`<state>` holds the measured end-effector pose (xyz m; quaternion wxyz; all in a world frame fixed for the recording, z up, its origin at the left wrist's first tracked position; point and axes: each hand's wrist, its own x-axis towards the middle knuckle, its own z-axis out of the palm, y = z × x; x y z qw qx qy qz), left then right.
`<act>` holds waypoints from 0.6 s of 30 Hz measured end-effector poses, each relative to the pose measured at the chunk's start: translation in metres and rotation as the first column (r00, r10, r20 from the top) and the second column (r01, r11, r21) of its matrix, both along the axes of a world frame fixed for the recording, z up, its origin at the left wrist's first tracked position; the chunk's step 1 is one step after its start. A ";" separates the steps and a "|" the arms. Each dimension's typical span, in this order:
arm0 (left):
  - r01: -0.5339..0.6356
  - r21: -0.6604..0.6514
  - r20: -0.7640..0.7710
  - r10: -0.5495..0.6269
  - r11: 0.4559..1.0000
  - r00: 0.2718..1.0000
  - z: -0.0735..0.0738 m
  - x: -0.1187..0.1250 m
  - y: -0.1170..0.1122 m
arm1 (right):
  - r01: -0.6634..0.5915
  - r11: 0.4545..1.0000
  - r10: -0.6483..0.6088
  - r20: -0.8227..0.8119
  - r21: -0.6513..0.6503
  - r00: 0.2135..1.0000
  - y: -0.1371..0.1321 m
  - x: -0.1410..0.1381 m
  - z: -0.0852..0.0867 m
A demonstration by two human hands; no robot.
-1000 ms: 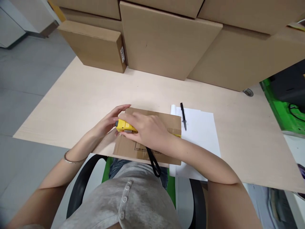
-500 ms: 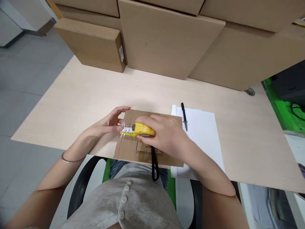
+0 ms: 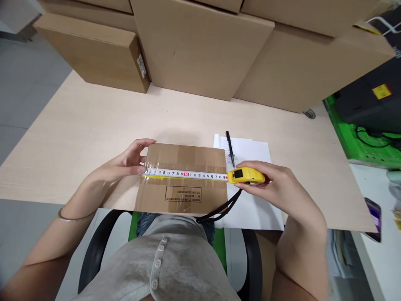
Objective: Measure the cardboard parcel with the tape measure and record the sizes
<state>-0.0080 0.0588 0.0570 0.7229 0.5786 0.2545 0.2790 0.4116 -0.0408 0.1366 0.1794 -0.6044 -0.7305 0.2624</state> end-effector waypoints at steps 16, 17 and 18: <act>0.002 0.040 -0.034 0.000 0.999 0.999 0.000 0.001 0.001 | -0.068 0.996 0.065 0.058 0.065 0.996 0.005 0.000 0.008; 0.006 0.044 -0.037 -0.005 0.999 0.999 0.000 0.000 0.001 | -0.079 0.994 0.075 0.062 0.077 0.995 0.005 -0.003 0.012; 0.011 0.048 -0.041 -0.009 0.999 0.999 -0.001 0.000 0.001 | -0.095 0.991 0.089 0.064 0.096 0.994 0.005 -0.007 0.015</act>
